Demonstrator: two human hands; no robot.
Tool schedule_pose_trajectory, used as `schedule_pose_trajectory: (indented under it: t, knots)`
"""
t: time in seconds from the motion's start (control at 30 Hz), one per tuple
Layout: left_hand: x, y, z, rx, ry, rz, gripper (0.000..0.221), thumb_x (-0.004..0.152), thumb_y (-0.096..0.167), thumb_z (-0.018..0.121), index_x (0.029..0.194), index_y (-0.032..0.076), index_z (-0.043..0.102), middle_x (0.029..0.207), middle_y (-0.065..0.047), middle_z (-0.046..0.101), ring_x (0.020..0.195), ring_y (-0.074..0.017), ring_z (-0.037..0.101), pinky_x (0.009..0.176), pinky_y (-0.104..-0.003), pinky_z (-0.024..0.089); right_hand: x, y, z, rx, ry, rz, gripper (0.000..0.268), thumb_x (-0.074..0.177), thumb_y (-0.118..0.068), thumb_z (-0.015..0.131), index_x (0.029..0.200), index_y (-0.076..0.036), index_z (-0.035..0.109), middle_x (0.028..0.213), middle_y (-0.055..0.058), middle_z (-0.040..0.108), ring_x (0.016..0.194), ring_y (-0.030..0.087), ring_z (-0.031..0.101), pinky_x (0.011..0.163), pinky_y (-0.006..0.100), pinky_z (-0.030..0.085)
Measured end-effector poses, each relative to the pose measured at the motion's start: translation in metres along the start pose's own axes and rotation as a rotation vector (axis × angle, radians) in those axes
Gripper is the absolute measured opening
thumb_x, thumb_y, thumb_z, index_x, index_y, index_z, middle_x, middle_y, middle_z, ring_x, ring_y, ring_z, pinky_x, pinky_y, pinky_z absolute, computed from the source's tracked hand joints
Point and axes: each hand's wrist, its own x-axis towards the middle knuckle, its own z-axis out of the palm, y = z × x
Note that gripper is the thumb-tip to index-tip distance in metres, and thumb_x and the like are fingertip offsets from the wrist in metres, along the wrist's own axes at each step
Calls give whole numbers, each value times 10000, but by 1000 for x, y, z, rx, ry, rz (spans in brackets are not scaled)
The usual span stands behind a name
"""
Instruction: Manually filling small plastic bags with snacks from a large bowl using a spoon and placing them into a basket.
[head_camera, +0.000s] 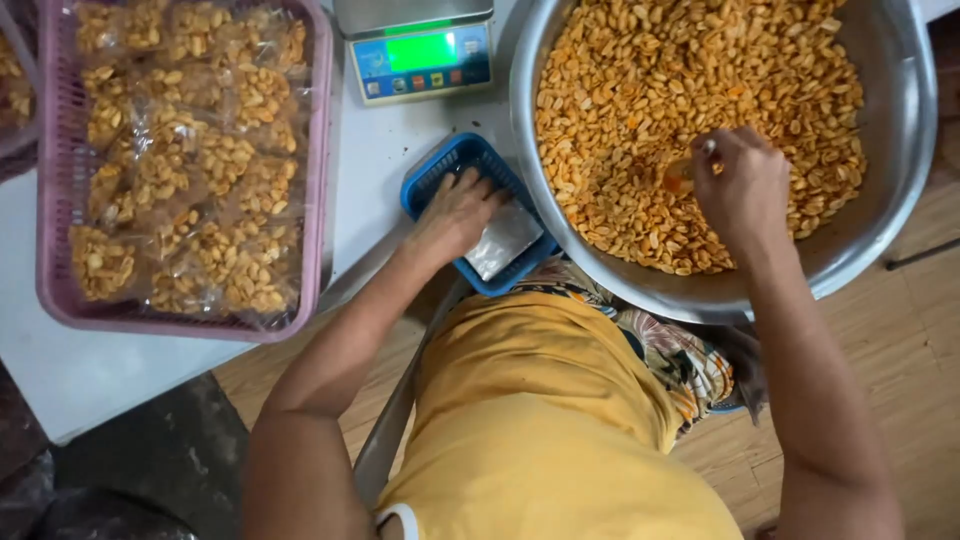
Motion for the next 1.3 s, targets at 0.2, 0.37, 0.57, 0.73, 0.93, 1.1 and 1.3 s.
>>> schedule_pose_trajectory:
  t: [0.2,0.37,0.57,0.73,0.93,1.1,1.3]
  knots:
    - [-1,-15,15,102,263,42,202,752,321,746,876,165,719,800,-55,663,894,-265,602,806,-431,418,-4,27,42,-66,104,18,106,991,-68,673,956,-92,770,777,126,638,704,358,682,629,425,545]
    - [-11,9,-89,-73,-8,-378,315,913,344,537,847,136,764,809,-140,717,843,-389,692,756,-524,508,-14,-11,41,534,-167,312,84,940,-61,673,980,-49,746,757,206,681,675,331,699,620,389,559]
    - [-8,17,-96,-1193,250,-358,226,908,82,563,1028,139,746,835,-56,771,760,-162,747,705,-278,595,-5,-9,38,1179,-285,699,143,937,-40,709,1029,62,668,899,173,656,798,244,733,718,367,666]
    - [27,39,-58,-1843,257,-422,160,894,122,740,1035,49,727,785,-117,736,637,-173,737,572,-237,599,9,-24,-20,1225,-166,696,119,957,-54,684,1040,29,662,926,104,659,823,204,738,708,365,676]
    - [53,61,-71,-1785,284,-339,179,777,84,877,895,-1,772,549,-97,625,412,-119,588,390,-203,427,29,-44,-87,1151,80,570,93,1017,-39,677,1073,14,624,990,125,637,878,222,738,634,354,706]
    - [63,73,-78,-1767,252,-207,224,814,46,846,1000,-51,766,608,-91,669,484,-85,617,431,-217,467,32,-53,-85,999,150,212,73,1040,92,676,1092,103,627,1039,247,651,904,304,693,637,429,665]
    - [76,76,-70,-1477,159,79,468,927,96,783,1329,-10,567,1135,-249,693,1127,-401,675,917,-526,574,26,-74,-92,316,244,-316,81,954,85,734,1004,29,766,1005,207,708,879,356,722,638,415,608]
